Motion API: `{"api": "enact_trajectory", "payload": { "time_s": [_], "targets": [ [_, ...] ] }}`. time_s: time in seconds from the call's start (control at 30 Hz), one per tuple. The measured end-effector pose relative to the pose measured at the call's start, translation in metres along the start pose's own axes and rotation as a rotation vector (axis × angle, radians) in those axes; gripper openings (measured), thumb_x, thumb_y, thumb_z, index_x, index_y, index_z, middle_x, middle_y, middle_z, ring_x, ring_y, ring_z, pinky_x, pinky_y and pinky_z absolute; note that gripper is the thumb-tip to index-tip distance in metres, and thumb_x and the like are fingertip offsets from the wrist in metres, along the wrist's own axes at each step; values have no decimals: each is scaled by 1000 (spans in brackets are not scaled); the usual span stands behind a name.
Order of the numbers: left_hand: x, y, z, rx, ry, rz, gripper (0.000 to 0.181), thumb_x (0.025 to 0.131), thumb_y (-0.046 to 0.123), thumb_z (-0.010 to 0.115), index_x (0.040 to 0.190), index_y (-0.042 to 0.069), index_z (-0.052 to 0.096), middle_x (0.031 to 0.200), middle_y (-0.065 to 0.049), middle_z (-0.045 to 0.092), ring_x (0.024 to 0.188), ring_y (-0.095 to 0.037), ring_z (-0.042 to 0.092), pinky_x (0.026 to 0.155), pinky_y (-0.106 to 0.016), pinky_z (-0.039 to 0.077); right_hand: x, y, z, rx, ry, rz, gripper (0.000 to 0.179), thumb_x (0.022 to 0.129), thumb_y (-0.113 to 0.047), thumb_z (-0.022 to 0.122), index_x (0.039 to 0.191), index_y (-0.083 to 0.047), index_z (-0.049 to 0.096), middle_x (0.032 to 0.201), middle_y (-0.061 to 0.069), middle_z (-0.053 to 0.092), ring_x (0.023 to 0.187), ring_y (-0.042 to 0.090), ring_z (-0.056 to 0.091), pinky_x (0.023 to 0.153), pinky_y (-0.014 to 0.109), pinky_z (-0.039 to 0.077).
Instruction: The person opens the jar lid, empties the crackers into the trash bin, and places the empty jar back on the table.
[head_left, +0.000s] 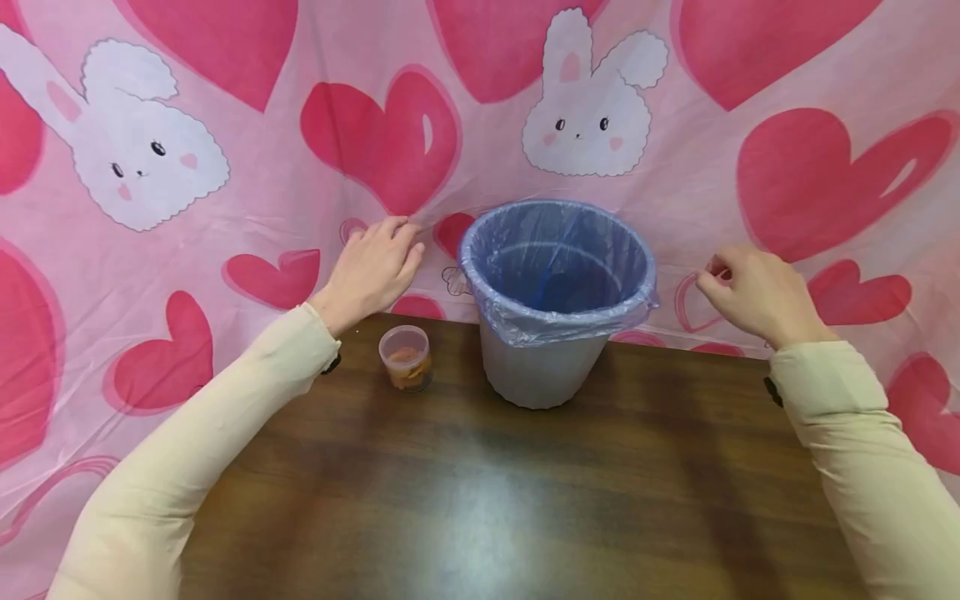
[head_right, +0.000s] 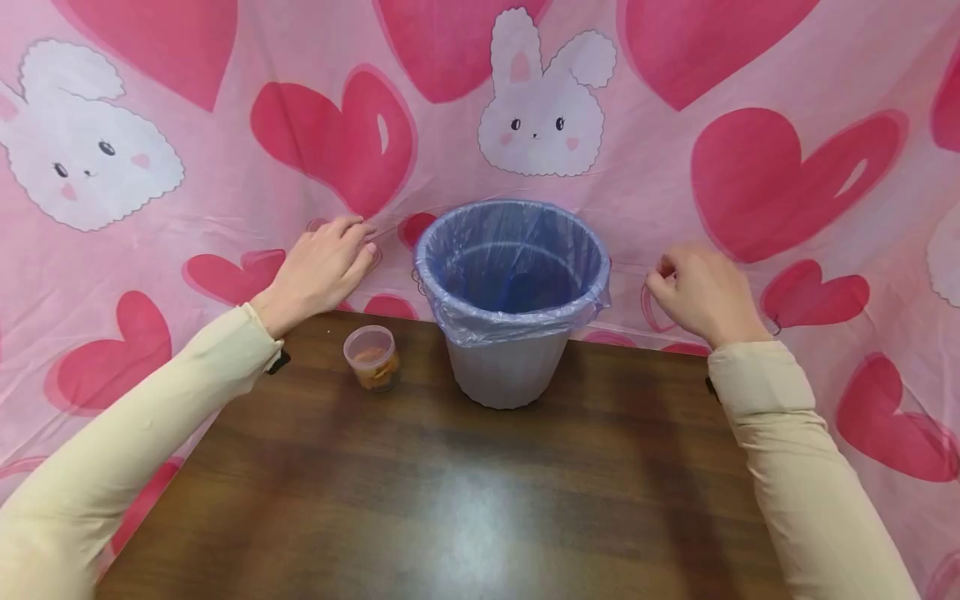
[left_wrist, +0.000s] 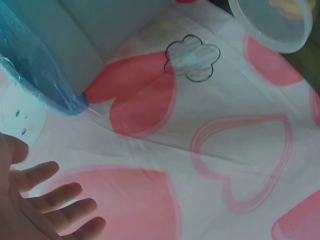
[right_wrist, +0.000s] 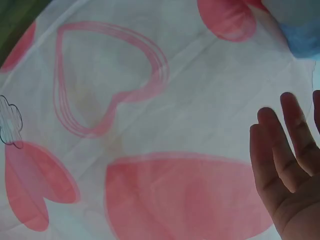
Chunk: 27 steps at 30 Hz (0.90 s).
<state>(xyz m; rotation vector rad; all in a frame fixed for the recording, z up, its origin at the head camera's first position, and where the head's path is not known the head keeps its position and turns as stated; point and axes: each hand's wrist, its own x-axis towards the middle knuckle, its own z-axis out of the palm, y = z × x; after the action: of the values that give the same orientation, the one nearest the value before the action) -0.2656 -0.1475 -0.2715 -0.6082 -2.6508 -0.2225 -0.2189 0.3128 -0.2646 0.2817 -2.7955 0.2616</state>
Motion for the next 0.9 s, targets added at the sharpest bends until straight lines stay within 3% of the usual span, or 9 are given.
{"api": "enact_trajectory", "payload": {
  "time_s": [0.17, 0.4, 0.7, 0.8, 0.9],
  "targets": [
    [-9, -3, 5, -140, 18, -9, 34, 89, 20, 40, 117, 7, 54, 115, -10, 54, 103, -27, 52, 85, -46, 41, -12, -2, 13, -24, -3, -12, 26, 82, -24, 47, 59, -14, 43, 51, 1, 41, 51, 18, 37, 46, 30, 25],
    [-21, -5, 17, -421, -21, -106, 27, 89, 17, 43, 106, 6, 60, 105, -8, 59, 95, -20, 52, 86, -37, 40, -29, -9, 30, -12, -61, -43, 30, 81, -24, 48, 54, -15, 39, 48, -2, 35, 50, 15, 34, 46, 29, 23],
    [-36, -8, 41, -526, -80, -251, 19, 89, 25, 49, 91, 11, 63, 92, -4, 63, 80, -16, 54, 76, -33, 43, -46, -38, 63, 18, -242, -179, 33, 80, -27, 57, 51, -20, 41, 48, -9, 31, 48, 9, 31, 44, 26, 24],
    [-42, -10, 46, -561, -123, -298, 20, 89, 27, 50, 93, 12, 62, 90, -4, 63, 75, -16, 52, 72, -32, 42, -50, -51, 74, 57, -292, -206, 32, 79, -27, 58, 52, -22, 42, 48, -10, 32, 48, 7, 32, 44, 25, 25],
    [-47, -12, 48, -607, -169, -330, 19, 89, 22, 48, 100, 11, 60, 97, -6, 63, 81, -18, 53, 75, -33, 42, -52, -63, 81, 101, -337, -241, 31, 80, -27, 59, 53, -25, 44, 49, -12, 33, 49, 5, 33, 44, 24, 27]
  ]
}}
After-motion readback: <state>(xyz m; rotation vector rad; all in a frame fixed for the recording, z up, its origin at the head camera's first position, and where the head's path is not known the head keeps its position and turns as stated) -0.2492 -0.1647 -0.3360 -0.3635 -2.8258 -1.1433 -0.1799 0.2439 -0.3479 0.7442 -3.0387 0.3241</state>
